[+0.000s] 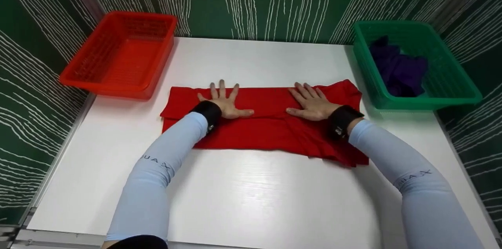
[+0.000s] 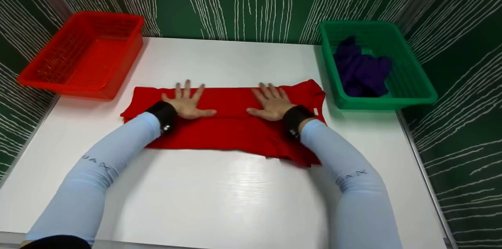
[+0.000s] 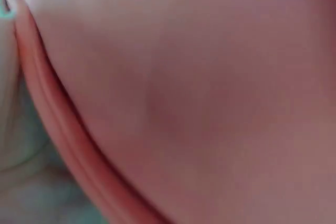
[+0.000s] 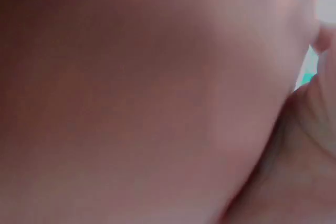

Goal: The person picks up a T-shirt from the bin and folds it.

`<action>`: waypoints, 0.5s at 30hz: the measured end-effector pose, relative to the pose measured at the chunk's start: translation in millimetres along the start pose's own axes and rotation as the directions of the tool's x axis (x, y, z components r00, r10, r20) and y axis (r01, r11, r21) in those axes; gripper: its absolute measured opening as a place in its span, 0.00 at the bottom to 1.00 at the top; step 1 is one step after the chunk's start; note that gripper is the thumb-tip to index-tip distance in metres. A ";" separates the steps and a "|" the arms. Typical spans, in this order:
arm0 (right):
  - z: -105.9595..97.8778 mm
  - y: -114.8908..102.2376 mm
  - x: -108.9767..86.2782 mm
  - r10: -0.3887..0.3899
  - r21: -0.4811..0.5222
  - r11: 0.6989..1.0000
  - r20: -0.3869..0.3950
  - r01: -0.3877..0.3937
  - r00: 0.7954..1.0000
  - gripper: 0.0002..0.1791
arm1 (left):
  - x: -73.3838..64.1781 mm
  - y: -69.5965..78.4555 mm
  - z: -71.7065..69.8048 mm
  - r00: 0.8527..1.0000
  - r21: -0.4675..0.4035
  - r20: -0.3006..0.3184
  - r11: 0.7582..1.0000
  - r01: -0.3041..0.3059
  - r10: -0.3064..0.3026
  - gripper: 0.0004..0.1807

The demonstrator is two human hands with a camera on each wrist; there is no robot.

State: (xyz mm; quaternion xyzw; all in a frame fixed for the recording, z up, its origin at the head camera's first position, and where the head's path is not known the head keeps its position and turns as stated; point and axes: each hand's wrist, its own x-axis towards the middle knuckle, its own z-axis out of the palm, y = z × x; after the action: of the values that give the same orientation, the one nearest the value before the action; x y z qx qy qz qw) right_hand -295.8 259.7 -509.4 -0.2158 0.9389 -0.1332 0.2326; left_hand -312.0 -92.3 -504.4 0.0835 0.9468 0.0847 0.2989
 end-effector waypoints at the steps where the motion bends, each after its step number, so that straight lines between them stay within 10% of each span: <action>1: -1.3 14.9 -4.9 0.036 0.007 0.999 -0.010 -0.036 0.999 0.63 | -6.5 -11.3 -4.5 1.000 -0.020 -0.006 1.000 0.021 -0.021 0.72; 8: 2.8 102.1 -32.2 0.259 0.048 0.966 -0.076 -0.255 0.963 0.76 | -24.7 -87.3 -13.9 0.986 -0.087 -0.076 0.986 0.140 -0.146 0.82; 15: -2.2 106.4 -31.4 0.314 0.074 0.948 -0.076 -0.309 0.946 0.76 | -11.0 -116.1 -10.6 0.978 -0.093 -0.078 0.978 0.185 -0.192 0.93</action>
State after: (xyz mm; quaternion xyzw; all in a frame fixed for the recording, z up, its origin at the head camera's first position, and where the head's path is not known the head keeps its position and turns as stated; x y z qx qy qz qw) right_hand -308.4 367.4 -532.9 -0.0516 0.9660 -0.1325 0.2159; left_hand -321.8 -208.6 -514.2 -0.0231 0.9580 0.0998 0.2677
